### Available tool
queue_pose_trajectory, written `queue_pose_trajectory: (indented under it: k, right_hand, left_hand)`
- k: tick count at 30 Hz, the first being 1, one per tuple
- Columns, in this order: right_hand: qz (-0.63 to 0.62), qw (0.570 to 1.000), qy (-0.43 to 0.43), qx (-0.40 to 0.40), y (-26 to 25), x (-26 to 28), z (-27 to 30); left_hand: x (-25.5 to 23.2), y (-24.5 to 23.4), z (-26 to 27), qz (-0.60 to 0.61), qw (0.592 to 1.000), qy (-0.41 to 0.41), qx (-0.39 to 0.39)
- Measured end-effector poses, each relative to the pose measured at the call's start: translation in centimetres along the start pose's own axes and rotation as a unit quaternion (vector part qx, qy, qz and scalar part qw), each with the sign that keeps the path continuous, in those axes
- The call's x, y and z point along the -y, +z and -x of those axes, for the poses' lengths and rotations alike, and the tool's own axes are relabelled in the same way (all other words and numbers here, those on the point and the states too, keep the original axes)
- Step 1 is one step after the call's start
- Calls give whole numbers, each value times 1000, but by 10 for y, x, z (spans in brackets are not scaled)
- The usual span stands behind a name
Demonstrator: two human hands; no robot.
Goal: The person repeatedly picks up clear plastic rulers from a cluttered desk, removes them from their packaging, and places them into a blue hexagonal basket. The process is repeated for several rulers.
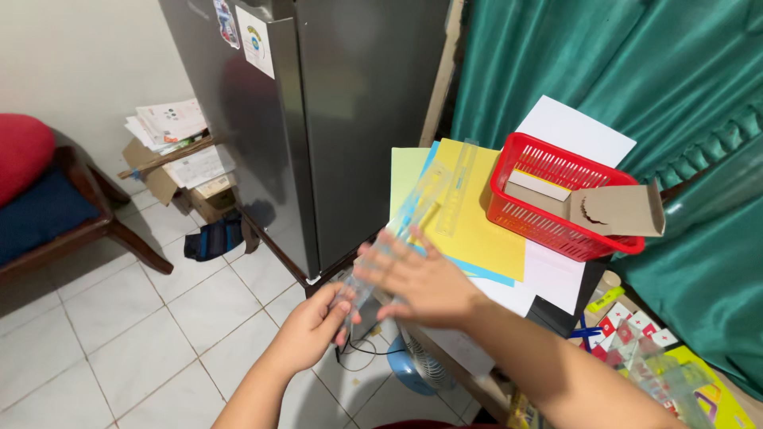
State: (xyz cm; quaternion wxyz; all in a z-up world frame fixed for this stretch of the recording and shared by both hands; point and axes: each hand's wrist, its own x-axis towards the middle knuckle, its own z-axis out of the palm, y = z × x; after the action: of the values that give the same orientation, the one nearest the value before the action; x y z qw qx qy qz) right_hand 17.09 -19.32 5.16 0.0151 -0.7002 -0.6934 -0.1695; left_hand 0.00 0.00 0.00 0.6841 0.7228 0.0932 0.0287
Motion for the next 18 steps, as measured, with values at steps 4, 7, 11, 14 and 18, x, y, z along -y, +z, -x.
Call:
queue_pose_trajectory:
  k: [4,7,11,14,18]
  right_hand:
    - [15,970,242,16,-19,-29,-14]
    - [-7,923,365,-117,-28,-53,-1]
    - [-115,847,457,-248,-30,-68,41]
    - [-300,739,486,-356,-25,-66,74]
    - [-345,683,486,-422,-40,-58,132]
  left_hand:
    - [-8,-16,-20,-27,999,20,35]
    - [-13,-19,-37,-72,995,5,75]
    - [-18,-3,-56,-97,986,15,138]
    - [-24,16,-62,-114,976,21,183]
    - [-32,50,-60,-141,962,37,232]
